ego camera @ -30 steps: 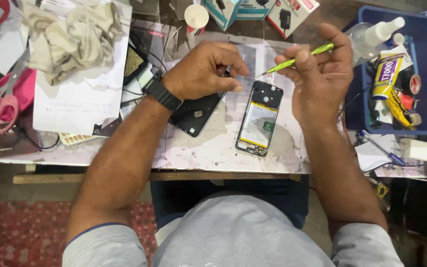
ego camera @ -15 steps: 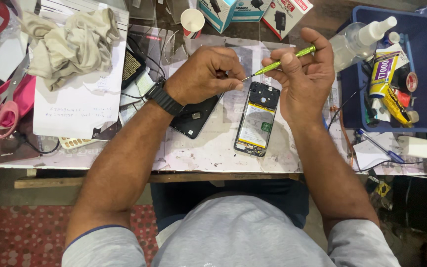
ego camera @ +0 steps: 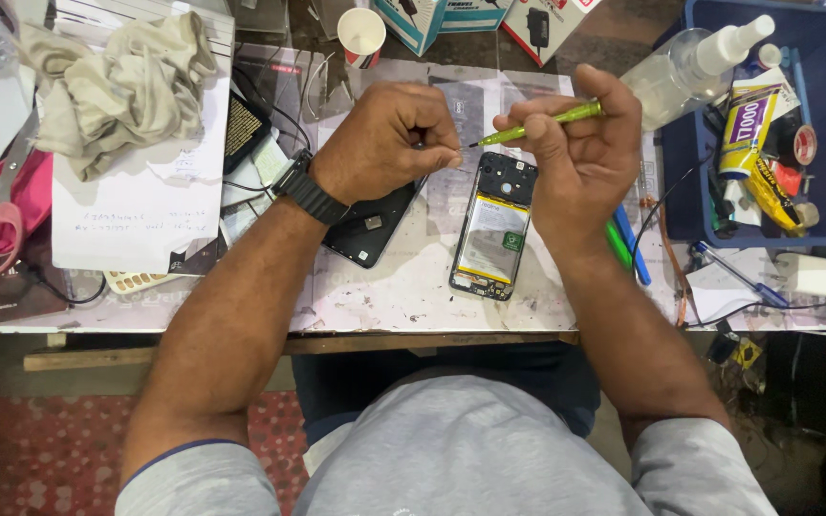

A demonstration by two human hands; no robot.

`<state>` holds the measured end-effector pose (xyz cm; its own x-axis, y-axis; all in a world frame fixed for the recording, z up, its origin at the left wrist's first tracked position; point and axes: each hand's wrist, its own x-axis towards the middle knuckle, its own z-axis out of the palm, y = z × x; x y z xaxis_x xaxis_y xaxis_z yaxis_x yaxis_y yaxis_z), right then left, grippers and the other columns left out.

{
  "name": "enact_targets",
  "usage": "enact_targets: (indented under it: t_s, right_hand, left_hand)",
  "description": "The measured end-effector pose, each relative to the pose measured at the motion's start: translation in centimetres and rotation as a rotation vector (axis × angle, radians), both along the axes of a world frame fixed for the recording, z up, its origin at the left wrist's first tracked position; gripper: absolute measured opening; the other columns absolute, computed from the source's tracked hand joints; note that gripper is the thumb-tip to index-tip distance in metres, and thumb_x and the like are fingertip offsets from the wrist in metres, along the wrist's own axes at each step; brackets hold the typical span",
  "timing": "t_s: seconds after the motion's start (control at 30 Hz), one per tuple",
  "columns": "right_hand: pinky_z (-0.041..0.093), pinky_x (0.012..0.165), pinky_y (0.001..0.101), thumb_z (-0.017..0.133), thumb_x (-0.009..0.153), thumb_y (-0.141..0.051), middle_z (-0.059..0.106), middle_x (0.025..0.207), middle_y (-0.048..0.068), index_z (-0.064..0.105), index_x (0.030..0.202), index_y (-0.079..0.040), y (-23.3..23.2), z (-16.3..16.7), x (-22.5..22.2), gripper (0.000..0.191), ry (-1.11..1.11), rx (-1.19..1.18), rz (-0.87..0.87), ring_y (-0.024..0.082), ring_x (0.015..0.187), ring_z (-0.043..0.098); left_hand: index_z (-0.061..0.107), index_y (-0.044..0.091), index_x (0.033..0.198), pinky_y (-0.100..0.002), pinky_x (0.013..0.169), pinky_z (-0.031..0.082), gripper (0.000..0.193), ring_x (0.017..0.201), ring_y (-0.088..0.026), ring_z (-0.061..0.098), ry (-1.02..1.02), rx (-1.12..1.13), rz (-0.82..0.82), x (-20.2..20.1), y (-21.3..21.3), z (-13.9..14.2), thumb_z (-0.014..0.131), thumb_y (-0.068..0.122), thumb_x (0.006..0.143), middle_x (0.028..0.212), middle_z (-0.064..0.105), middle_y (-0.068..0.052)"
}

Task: The person uses a green screwdriver to remove and reinsert screws on the internal frame of a disassembled smartphone. The person repeatedly handles the phone and screwdriver, focusing on the camera module area and the top edge of the device.

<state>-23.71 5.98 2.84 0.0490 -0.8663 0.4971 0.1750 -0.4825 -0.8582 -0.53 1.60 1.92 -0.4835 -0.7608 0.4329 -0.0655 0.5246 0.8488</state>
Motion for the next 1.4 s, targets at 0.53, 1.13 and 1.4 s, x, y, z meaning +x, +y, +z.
enact_targets:
  t_s: [0.53,1.13,1.4]
  right_hand:
    - [0.064,0.092,0.0316,0.063,0.117,0.002,0.074,0.110,0.020,0.041,0.145,-0.007,0.38,-0.15,0.23,0.036,0.138,-0.157,-0.010,0.023,0.099,0.075]
    - [0.066,0.090,0.0327,0.063,0.117,0.000,0.074,0.110,0.019,0.042,0.145,-0.008,0.12,-0.41,0.02,0.036,0.147,-0.187,-0.010,0.023,0.100,0.077]
    - [0.067,0.088,0.0333,0.062,0.116,-0.001,0.074,0.109,0.019,0.042,0.149,-0.010,-0.27,-0.28,-0.01,0.039,0.159,-0.222,-0.007,0.024,0.099,0.077]
  left_hand:
    - [0.064,0.002,0.079,-0.029,0.058,0.047,0.019,0.065,-0.012,0.058,-0.030,-0.025,0.040,-0.41,0.32,0.20,0.083,0.000,0.082,0.076,0.060,-0.003]
    - [0.064,0.002,0.080,-0.029,0.058,0.045,0.021,0.065,-0.011,0.055,-0.022,-0.026,0.043,-0.36,0.36,0.17,0.084,0.000,0.083,0.077,0.059,-0.003]
    - [0.063,0.003,0.079,-0.028,0.057,0.046,0.022,0.065,-0.011,0.056,-0.035,-0.037,0.054,-0.45,0.30,0.31,0.085,0.000,0.083,0.076,0.059,-0.002]
